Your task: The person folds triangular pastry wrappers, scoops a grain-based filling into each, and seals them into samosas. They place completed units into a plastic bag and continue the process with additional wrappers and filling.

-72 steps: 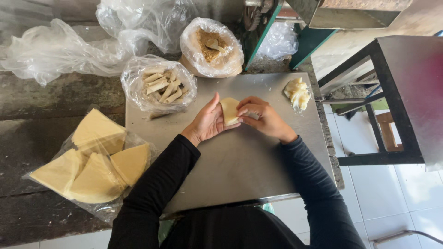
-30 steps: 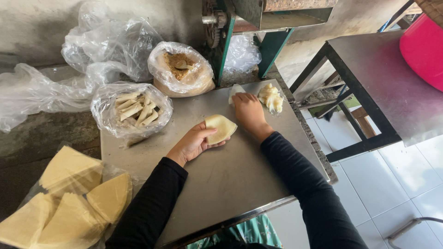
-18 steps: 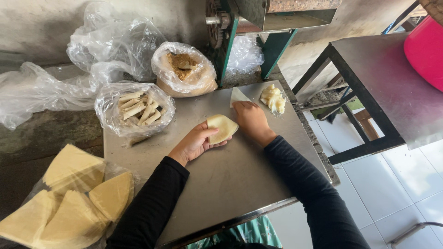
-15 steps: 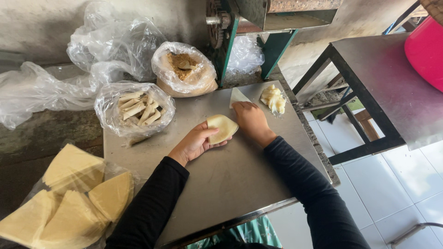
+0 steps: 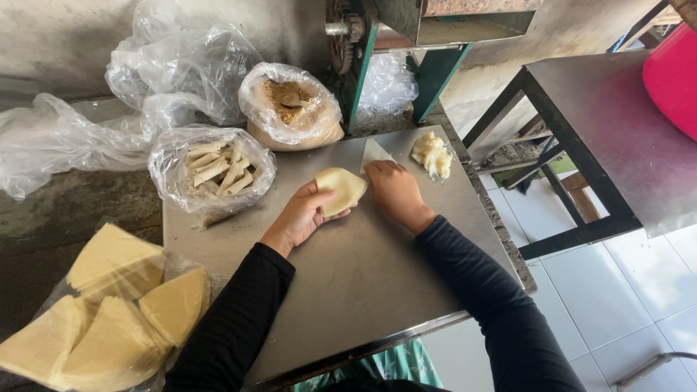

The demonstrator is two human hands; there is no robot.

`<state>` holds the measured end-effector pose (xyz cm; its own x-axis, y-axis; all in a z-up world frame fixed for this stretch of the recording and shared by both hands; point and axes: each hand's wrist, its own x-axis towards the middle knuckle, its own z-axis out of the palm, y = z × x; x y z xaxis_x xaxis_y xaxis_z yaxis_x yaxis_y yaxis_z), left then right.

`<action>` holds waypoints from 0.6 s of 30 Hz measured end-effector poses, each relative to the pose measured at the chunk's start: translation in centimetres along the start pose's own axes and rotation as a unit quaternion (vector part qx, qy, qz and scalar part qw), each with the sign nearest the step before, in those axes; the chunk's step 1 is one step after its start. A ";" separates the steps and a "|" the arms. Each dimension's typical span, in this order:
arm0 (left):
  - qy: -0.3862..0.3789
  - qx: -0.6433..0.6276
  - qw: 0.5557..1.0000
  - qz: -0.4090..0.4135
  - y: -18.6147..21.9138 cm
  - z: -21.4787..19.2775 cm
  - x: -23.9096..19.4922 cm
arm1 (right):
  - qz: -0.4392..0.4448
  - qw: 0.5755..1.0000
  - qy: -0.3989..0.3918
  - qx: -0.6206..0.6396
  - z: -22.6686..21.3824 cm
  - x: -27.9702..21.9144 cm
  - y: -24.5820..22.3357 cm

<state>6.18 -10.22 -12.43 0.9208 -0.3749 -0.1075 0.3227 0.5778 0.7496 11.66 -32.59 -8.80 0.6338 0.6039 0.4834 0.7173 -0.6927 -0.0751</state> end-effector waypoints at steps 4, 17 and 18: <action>-0.002 -0.006 1.000 -0.003 0.5 -0.4 0.0 | 0.038 0.994 -0.037 0.091 -2.7 0.6 -0.4; -0.035 -0.011 0.999 -0.023 0.5 -0.6 0.2 | -0.024 0.910 -0.125 0.395 -4.3 1.2 -2.6; -0.037 -0.005 0.999 -0.023 0.5 -0.6 0.2 | -0.019 0.904 -0.131 0.407 -4.3 1.1 -2.5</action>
<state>6.66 -9.53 -12.45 0.8864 -0.4537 -0.0919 0.3664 0.5662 0.7384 9.39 -31.90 -4.31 0.5736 0.7685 0.2836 0.6479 -0.2138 -0.7311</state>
